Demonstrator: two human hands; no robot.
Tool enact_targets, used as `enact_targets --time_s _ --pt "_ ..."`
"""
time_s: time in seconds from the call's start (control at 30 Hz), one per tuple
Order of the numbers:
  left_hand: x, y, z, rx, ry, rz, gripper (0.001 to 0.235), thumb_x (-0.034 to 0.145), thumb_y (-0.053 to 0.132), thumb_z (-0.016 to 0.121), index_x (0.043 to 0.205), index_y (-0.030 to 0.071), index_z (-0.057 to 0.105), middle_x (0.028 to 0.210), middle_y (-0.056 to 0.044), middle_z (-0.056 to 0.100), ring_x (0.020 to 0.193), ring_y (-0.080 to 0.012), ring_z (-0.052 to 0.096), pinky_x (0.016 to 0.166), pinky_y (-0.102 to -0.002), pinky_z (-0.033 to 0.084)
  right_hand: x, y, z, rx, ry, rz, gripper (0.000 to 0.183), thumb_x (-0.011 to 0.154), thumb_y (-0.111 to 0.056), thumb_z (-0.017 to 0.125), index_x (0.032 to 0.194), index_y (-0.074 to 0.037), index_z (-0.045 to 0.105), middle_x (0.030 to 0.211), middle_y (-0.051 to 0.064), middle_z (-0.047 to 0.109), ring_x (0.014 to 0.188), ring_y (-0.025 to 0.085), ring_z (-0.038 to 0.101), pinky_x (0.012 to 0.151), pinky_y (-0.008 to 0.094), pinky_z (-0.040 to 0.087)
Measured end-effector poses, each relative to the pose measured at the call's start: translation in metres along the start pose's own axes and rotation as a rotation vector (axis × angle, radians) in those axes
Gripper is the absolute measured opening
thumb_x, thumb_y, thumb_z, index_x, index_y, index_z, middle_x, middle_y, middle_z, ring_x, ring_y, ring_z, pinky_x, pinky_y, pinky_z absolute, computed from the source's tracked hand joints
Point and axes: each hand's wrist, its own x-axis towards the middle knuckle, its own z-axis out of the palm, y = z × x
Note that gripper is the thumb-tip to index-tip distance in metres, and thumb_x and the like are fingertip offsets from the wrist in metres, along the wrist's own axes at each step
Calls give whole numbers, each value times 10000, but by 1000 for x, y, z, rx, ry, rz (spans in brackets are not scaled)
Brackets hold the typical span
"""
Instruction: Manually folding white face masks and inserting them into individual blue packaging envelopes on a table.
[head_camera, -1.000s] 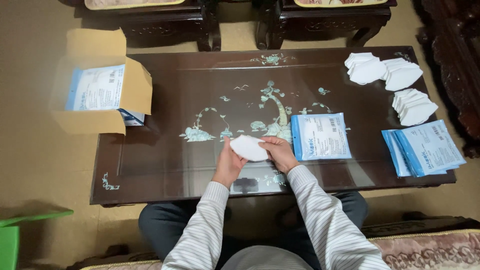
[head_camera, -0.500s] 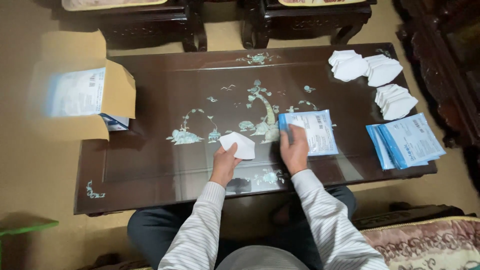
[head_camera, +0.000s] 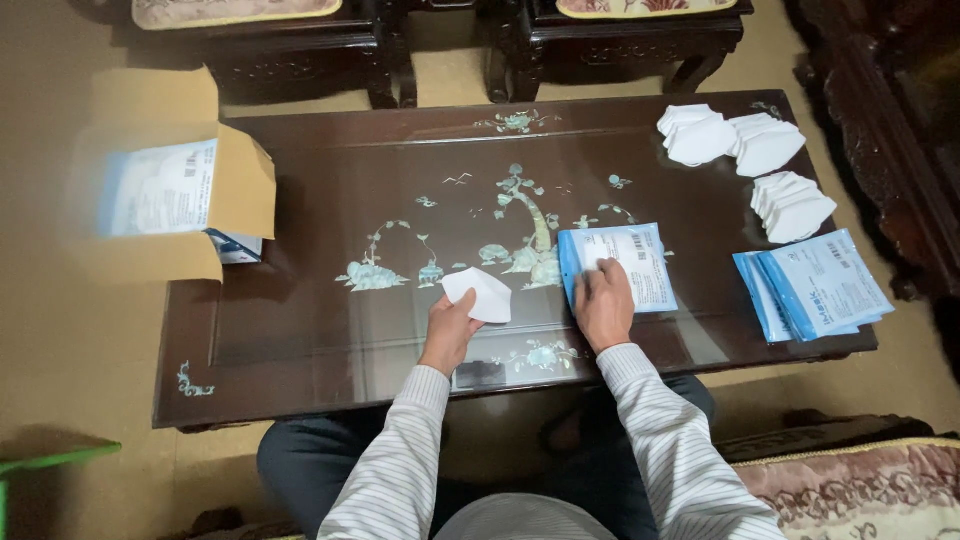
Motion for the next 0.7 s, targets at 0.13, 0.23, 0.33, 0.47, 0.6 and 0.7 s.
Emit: enact_targets --time_s 0.13,0.23,0.33,0.47,0.6,0.7 --pt "5 -1 -5 37 -26 5 542 1041 175 608 1501 -48 428 1471 -256 523 1331 -385 542 1052 -473 556 -6 -3 -2 -26 20 67 192 1025 -214 652 985 -37 713 1210 121 686 1160 281 688 958 350 561" --pt "3 -4 -3 124 -72 17 509 1053 192 595 1486 -34 453 1440 -245 557 1290 -375 581 1029 -465 582 -7 -13 -15 147 -17 164 195 1077 -173 541 1040 1 622 1254 172 678 1052 355 712 874 444 589" --pt "-2 -12 1 194 -112 10 563 1032 198 628 1486 -75 440 1455 -290 528 1329 -403 536 1034 -469 562 -14 -36 -18 245 -68 171 201 1085 -196 506 1077 -11 584 1274 171 680 1024 361 716 831 449 598" --pt "21 -34 4 303 -155 77 518 1001 214 687 1410 -68 541 1347 -273 613 1230 -375 617 954 -462 604 -23 -67 -12 309 -121 114 193 1062 -207 510 1077 -28 580 1266 165 708 1003 360 728 812 473 599" --pt "64 -56 -13 483 22 170 415 961 239 723 1285 -14 672 1161 -197 726 1091 -287 704 844 -419 628 -30 -89 -5 317 -106 -32 171 1032 -187 551 1023 -23 600 1258 170 703 1069 320 722 867 397 592" --pt "77 -70 -20 557 67 180 352 954 270 723 1223 43 722 1078 -154 750 1009 -247 726 803 -400 607 -44 -98 17 280 -86 -99 201 1038 -205 554 982 -28 629 1240 159 712 1080 304 721 882 377 585"
